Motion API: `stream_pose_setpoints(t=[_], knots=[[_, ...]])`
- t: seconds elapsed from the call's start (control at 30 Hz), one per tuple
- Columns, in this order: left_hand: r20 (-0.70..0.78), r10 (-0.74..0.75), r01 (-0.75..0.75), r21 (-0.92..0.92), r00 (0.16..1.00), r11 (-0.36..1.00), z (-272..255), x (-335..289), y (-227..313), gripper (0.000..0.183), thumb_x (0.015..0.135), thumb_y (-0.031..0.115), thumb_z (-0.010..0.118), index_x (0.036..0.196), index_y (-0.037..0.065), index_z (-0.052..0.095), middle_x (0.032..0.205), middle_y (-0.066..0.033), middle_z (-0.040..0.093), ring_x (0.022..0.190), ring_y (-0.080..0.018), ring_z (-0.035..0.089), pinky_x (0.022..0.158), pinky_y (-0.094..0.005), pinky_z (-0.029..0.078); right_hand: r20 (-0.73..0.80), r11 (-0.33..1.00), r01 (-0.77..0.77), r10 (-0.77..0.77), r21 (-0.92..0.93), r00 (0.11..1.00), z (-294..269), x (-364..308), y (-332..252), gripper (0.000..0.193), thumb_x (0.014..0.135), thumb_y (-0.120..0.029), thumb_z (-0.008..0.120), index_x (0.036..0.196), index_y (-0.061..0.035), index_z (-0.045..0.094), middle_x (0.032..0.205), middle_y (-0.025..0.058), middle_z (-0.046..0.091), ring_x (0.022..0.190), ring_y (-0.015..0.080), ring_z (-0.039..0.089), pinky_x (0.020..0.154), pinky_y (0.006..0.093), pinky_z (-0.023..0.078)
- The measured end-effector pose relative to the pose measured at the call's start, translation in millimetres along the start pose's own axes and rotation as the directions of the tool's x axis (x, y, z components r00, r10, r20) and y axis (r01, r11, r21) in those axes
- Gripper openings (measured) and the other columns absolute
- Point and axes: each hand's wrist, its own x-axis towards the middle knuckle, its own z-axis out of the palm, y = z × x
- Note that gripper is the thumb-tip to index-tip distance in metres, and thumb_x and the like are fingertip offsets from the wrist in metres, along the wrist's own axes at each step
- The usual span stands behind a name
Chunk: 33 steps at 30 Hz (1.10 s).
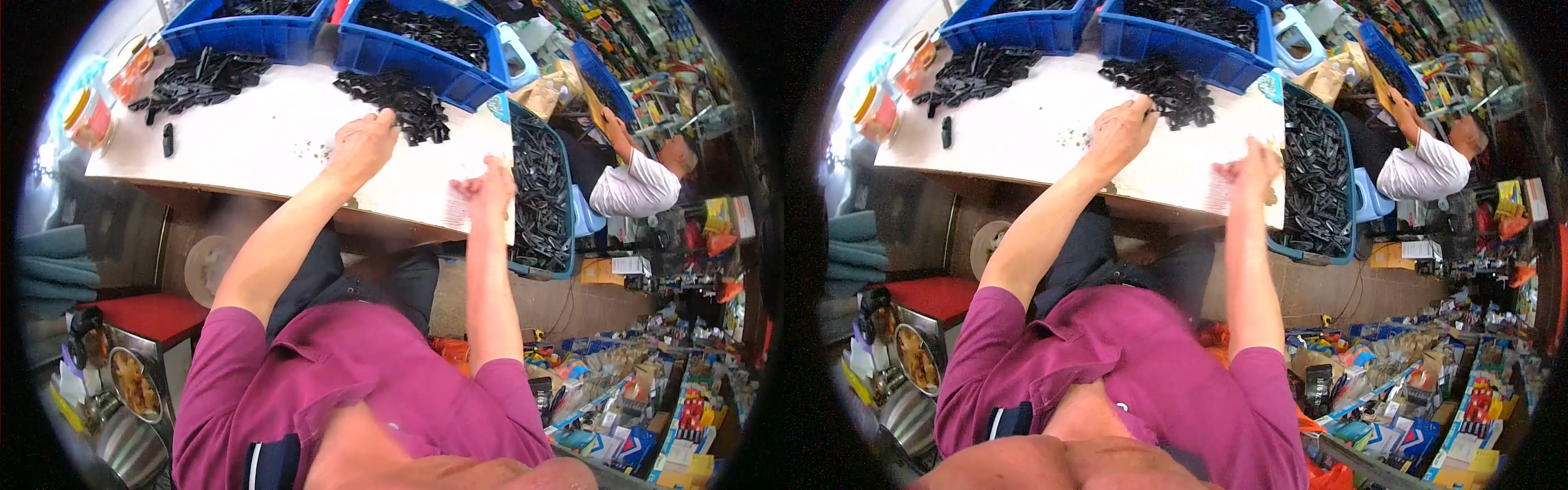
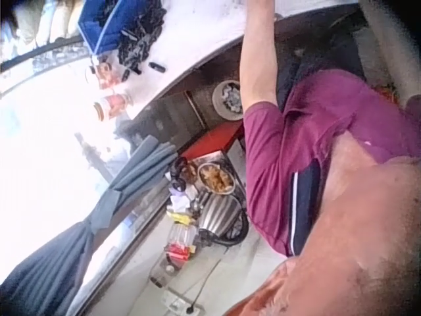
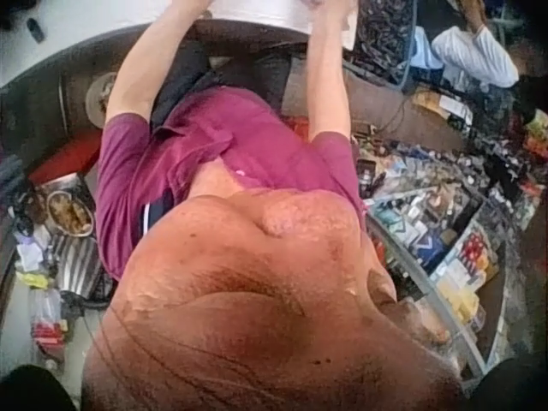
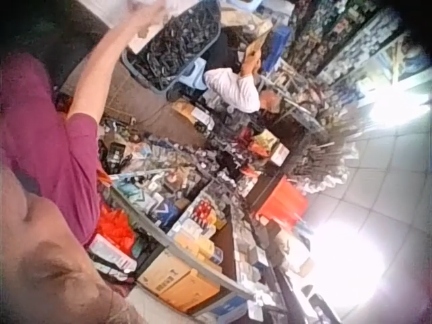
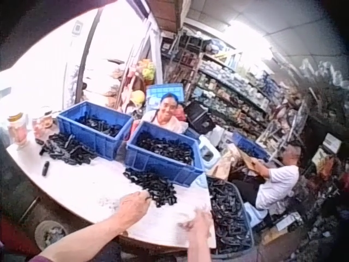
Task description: The person assembles plastic components by picking up plastic parts from the table and bins, fitting them together by hand, and placing the assembled pieces onto the table.
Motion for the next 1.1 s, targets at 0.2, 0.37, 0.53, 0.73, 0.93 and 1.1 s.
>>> stream_pose_setpoints(t=[0.2,0.37,0.53,0.73,0.93,1.1], knots=[[0.099,-0.152,0.171,-0.225,0.983,0.959,-10,6,-2,0.027,0.092,0.030,0.060,0.085,0.005,0.061,0.079,-0.0211,0.067,0.081,-0.0370,0.067,0.069,-0.0492,0.050,0.376,0.966,0.005,0.095,-0.257,0.922,47,-38,20,0.027,0.086,-0.022,0.072,0.099,0.0003,0.063,0.047,0.0000,0.042,0.036,0.0139,0.042,0.043,0.0347,0.052],[0.402,-0.269,0.447,-0.460,0.875,0.767,2,6,12,0.045,0.095,0.042,0.053,0.094,-0.001,0.065,0.093,-0.0218,0.067,0.088,-0.0383,0.064,0.078,-0.0471,0.049,0.458,0.891,0.223,-0.019,-0.396,0.889,52,-42,29,0.034,0.089,-0.029,0.070,0.109,-0.0024,0.068,0.087,0.0072,0.066,0.062,0.0140,0.061,0.045,0.0268,0.049],[0.271,-0.361,0.445,-0.659,0.892,0.607,30,0,19,0.028,0.087,0.025,0.062,0.083,-0.002,0.066,0.072,-0.0131,0.067,0.063,-0.0204,0.065,0.061,-0.0370,0.053,0.387,0.880,0.163,0.025,-0.446,0.922,52,-43,31,0.027,0.094,-0.032,0.066,0.095,-0.0052,0.067,0.054,-0.0030,0.048,0.040,0.0087,0.043,0.037,0.0260,0.035],[0.383,-0.457,0.561,-0.744,0.803,0.363,15,-2,20,0.022,0.080,0.015,0.057,0.079,-0.004,0.069,0.072,-0.0217,0.068,0.065,-0.0280,0.069,0.065,-0.0397,0.055,0.460,0.902,0.168,0.037,-0.397,0.887,55,-43,38,0.024,0.097,-0.030,0.062,0.093,-0.0062,0.065,0.055,-0.0025,0.048,0.040,0.0076,0.039,0.037,0.0250,0.029],[0.339,-0.348,0.474,-0.756,0.874,0.453,-7,-19,20,0.020,0.086,0.016,0.054,0.087,-0.002,0.064,0.070,-0.0143,0.064,0.063,-0.0218,0.063,0.057,-0.0363,0.052,0.440,0.870,0.232,-0.021,-0.434,0.898,60,-45,44,0.030,0.098,-0.031,0.054,0.080,-0.0081,0.054,0.051,-0.0017,0.041,0.037,0.0098,0.036,0.036,0.0272,0.029],[-0.641,-0.220,0.353,0.087,0.736,0.931,-85,-55,-87,0.054,0.083,0.031,0.074,0.121,-0.001,0.054,0.110,-0.0207,0.062,0.103,-0.0362,0.060,0.092,-0.0448,0.048,0.419,0.945,0.102,0.040,-0.310,0.907,62,-60,38,0.032,0.100,-0.028,0.043,0.074,-0.0097,0.042,0.048,0.0009,0.037,0.036,0.0132,0.036,0.039,0.0347,0.049]])
